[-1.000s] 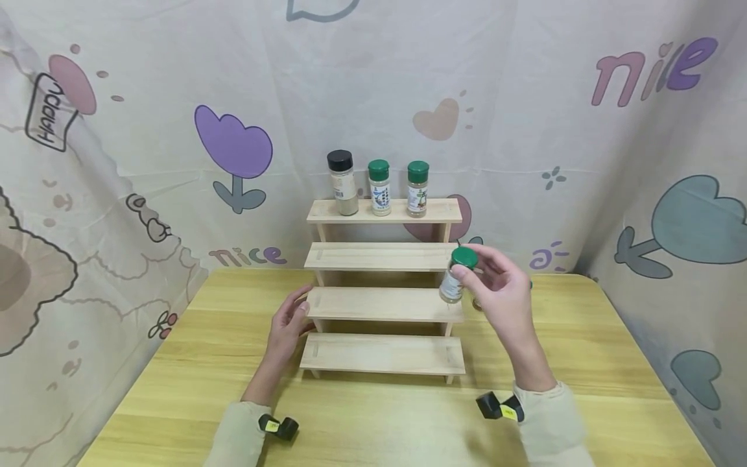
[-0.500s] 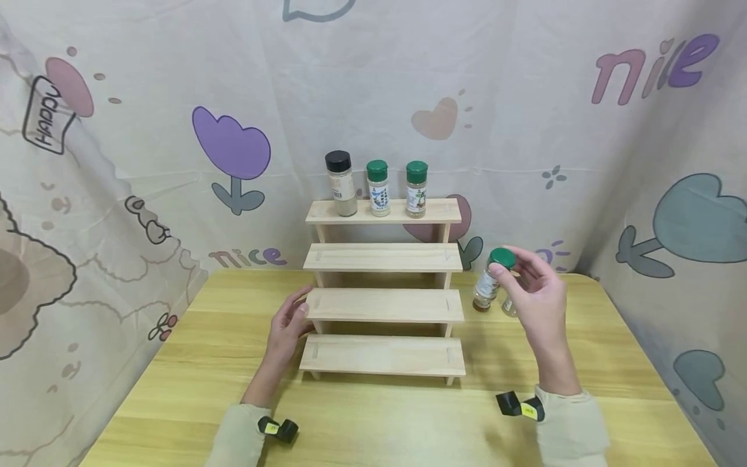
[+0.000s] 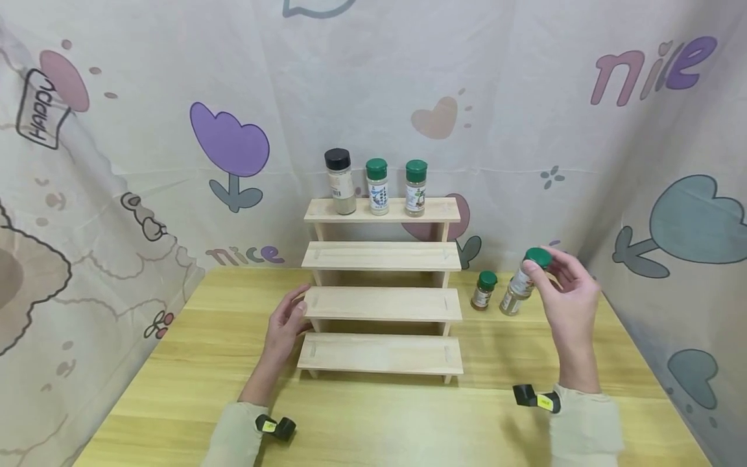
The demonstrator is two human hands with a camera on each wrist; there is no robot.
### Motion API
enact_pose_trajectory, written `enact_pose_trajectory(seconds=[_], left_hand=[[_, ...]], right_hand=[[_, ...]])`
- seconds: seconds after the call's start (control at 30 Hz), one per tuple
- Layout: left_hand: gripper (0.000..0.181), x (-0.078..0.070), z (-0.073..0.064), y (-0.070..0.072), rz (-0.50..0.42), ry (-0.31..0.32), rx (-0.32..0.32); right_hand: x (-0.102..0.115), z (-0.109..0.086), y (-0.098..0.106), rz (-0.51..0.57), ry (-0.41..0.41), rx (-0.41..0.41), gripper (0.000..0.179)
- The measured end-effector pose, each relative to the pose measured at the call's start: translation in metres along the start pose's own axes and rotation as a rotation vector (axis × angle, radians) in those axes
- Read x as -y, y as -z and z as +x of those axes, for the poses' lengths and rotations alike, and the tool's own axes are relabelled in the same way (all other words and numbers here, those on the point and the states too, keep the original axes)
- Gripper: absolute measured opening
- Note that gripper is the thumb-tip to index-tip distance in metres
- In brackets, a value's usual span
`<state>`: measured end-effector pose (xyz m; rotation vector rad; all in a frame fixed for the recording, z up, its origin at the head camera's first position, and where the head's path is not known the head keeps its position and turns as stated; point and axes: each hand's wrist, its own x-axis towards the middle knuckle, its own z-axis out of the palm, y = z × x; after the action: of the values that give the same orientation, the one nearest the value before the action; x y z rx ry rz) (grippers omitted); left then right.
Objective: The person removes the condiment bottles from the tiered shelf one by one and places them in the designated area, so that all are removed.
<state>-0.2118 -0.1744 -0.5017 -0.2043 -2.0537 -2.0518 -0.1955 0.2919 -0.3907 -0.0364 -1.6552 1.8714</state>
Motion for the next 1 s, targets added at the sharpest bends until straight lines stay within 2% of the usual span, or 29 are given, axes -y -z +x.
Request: enact_pose_trajectory(seconds=[0.17,0.33,0.53,0.83,1.0], left_hand=[[0.038,0.002,0.0,0.0,0.003,-0.011,-0.005],[0.038,0.002,0.001,0.0,0.025,-0.011,-0.006],[0.038,0.001,0.002,0.0,0.032,-0.014,-0.009],[0.039,0.0,0.002,0.0,0.039,-0.009,-0.008],[0.038,0.0,0.002,0.0,0.028,-0.008,-0.013]], right_hand=[[-0.006,0.004,0.013,-0.03,-0.039,-0.056,0.038],[-0.014,0.007,0.025,-0.012,-0.063,-0.115,0.04],[-0.024,0.01,0.034,-0.037,-0.143,-0.158,0.043],[-0.043,0.016,0.046,-0.075,-0.275,-0.208,0.045],[-0.059,0.019,0.052,-0.085,-0.299,-0.208,0.046]])
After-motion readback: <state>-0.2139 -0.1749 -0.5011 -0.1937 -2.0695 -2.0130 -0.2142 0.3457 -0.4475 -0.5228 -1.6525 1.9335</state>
